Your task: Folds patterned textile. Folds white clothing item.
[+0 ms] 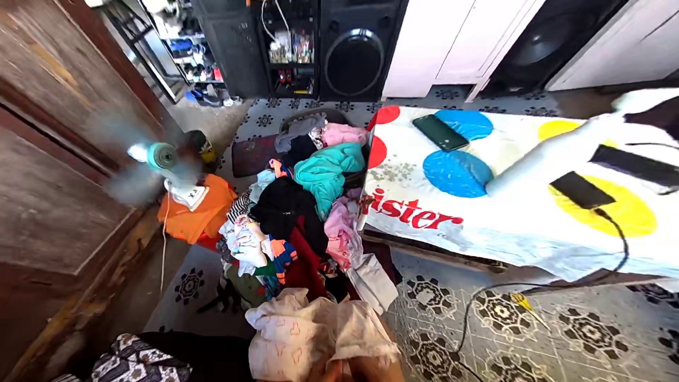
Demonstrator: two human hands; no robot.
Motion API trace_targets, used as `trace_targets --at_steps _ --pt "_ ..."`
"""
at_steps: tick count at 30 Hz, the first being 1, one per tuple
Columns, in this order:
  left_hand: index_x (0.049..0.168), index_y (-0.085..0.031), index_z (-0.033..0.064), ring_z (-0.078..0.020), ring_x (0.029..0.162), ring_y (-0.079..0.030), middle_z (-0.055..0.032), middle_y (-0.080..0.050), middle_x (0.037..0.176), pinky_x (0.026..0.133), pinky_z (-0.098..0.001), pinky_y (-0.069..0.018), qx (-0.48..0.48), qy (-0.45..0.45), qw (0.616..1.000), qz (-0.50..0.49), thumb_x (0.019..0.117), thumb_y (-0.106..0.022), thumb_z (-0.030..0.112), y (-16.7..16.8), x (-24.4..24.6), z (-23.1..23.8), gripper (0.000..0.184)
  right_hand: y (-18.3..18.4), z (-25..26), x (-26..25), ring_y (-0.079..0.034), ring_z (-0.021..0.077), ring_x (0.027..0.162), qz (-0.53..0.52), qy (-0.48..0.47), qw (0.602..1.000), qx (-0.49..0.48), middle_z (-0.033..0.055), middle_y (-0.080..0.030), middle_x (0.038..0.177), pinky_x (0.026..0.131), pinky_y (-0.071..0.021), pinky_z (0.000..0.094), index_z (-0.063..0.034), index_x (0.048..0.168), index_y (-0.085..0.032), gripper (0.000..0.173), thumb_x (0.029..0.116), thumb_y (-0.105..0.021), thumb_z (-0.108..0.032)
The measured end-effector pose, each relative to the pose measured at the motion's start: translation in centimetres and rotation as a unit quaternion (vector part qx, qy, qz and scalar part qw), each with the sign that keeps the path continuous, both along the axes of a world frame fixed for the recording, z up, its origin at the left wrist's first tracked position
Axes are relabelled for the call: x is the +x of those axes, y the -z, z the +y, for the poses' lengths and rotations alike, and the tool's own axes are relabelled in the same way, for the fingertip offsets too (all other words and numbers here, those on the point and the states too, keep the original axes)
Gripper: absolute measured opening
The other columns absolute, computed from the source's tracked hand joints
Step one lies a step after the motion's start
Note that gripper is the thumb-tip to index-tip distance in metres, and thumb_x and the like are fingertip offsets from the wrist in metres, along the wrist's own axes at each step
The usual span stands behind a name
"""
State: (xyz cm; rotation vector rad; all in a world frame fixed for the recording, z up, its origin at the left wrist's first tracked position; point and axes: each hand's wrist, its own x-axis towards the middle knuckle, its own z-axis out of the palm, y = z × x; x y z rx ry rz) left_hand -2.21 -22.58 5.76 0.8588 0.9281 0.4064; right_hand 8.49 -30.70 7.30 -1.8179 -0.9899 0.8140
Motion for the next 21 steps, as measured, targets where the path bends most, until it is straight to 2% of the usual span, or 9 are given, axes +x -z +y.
trace_targets --at_steps 3,5,7,10,13,15,17,19,21 --pt "0.131 -0.052 -0.0003 -0.0107 0.094 -0.070 -0.0045 -0.071 0.105 0.087 -0.0329 -0.0585 -0.001 -0.060 0.997 -0.054 0.1074 -0.040 0.011 -1.8 -1.0 1.8 0.029 1.3 -0.4 1.6 -0.069 0.0118 0.088 0.177 0.045 0.975 0.123 0.0067 -0.070 0.094 0.084 -0.0591 0.0330 0.0050 0.106 -0.067 0.015 0.0944 -0.061 -0.003" --pt "0.123 -0.056 0.0054 -0.0153 0.089 -0.073 -0.0055 -0.074 0.099 0.081 -0.0355 -0.0621 -0.004 -0.134 0.982 -0.134 0.1105 -0.033 0.019 -4.5 -2.2 5.2 0.029 0.7 -0.2 3.6 -0.070 0.0135 0.096 0.339 0.120 0.905 0.230 0.0038 -0.074 0.102 0.088 -0.0600 0.0365 -0.0042 0.114 -0.065 0.021 0.0995 -0.054 -0.014" --pt "0.119 -0.059 0.0107 -0.0171 0.090 -0.074 -0.0052 -0.074 0.099 0.080 -0.0382 -0.0631 0.006 -0.200 0.959 -0.199 0.1117 -0.030 0.034 -8.1 -4.3 9.5 0.039 -2.7 -0.4 6.3 -0.073 0.0115 0.093 0.437 0.192 0.820 0.316 0.0004 -0.076 0.100 0.083 -0.0618 0.0338 -0.0149 0.114 -0.066 0.030 0.1040 -0.048 -0.036" --pt "0.111 -0.063 0.0129 -0.0152 0.086 -0.074 -0.0033 -0.075 0.093 0.076 -0.0378 -0.0639 0.073 -0.271 0.931 -0.234 0.1111 -0.029 0.042 -13.1 -8.3 14.0 0.045 -8.4 -1.6 10.0 -0.074 0.0077 0.089 0.470 0.232 0.747 0.408 -0.0024 -0.078 0.094 0.078 -0.0639 0.0313 -0.0190 0.103 -0.068 0.055 0.1116 -0.018 -0.037" --pt "0.110 -0.062 0.0046 -0.0101 0.080 -0.073 -0.0033 -0.074 0.089 0.071 -0.0293 -0.0632 0.259 -0.249 0.927 -0.109 0.1112 -0.035 0.018 -14.2 -11.0 15.1 0.030 -12.9 -0.9 9.6 -0.074 0.0086 0.092 0.472 0.175 0.744 0.440 -0.0007 -0.077 0.097 0.080 -0.0641 0.0309 -0.0163 0.106 -0.067 0.055 0.1119 -0.016 -0.035" --pt "0.112 -0.063 -0.0030 -0.0081 0.084 -0.067 -0.0052 -0.070 0.094 0.075 -0.0262 -0.0576 0.465 -0.190 0.864 0.047 0.0996 -0.055 0.008 -14.0 -12.1 14.3 0.018 -15.3 0.7 8.1 -0.074 0.0104 0.094 0.472 0.124 0.762 0.427 0.0015 -0.077 0.099 0.083 -0.0637 0.0324 -0.0139 0.111 -0.066 0.051 0.1120 -0.019 -0.032" --pt "0.115 -0.065 -0.0080 -0.0152 0.095 -0.069 -0.0143 -0.070 0.106 0.085 -0.0336 -0.0582 0.590 -0.130 0.792 0.085 0.0970 -0.060 0.015 -14.8 -11.9 11.8 0.030 -17.4 3.3 5.7 -0.073 0.0113 0.093 0.449 0.077 0.789 0.412 0.0022 -0.075 0.100 0.082 -0.0629 0.0326 -0.0126 0.115 -0.062 0.039 0.1106 -0.026 -0.026" --pt "0.114 -0.068 -0.0060 -0.0129 0.097 -0.071 -0.0115 -0.073 0.107 0.089 -0.0333 -0.0601 0.616 -0.050 0.786 0.028 0.1011 -0.056 0.014 -16.0 -9.8 8.1 0.026 -19.5 5.8 1.1 -0.069 0.0090 0.092 0.415 0.008 0.830 0.374 -0.0005 -0.071 0.100 0.081 -0.0605 0.0306 -0.0115 0.119 -0.057 0.026 0.1056 -0.036 -0.018" --pt "0.119 -0.063 -0.0134 -0.0222 0.103 -0.069 -0.0214 -0.071 0.111 0.095 -0.0403 -0.0544 0.582 0.048 0.810 0.054 0.0897 -0.066 0.005 -16.8 -7.5 3.8 0.035 -20.9 5.9 -6.7 -0.066 0.0030 0.093 0.373 -0.116 0.865 0.315 -0.0049 -0.068 0.102 0.083 -0.0571 0.0257 -0.0088 0.121 -0.056 0.024 0.1040 -0.041 -0.014"
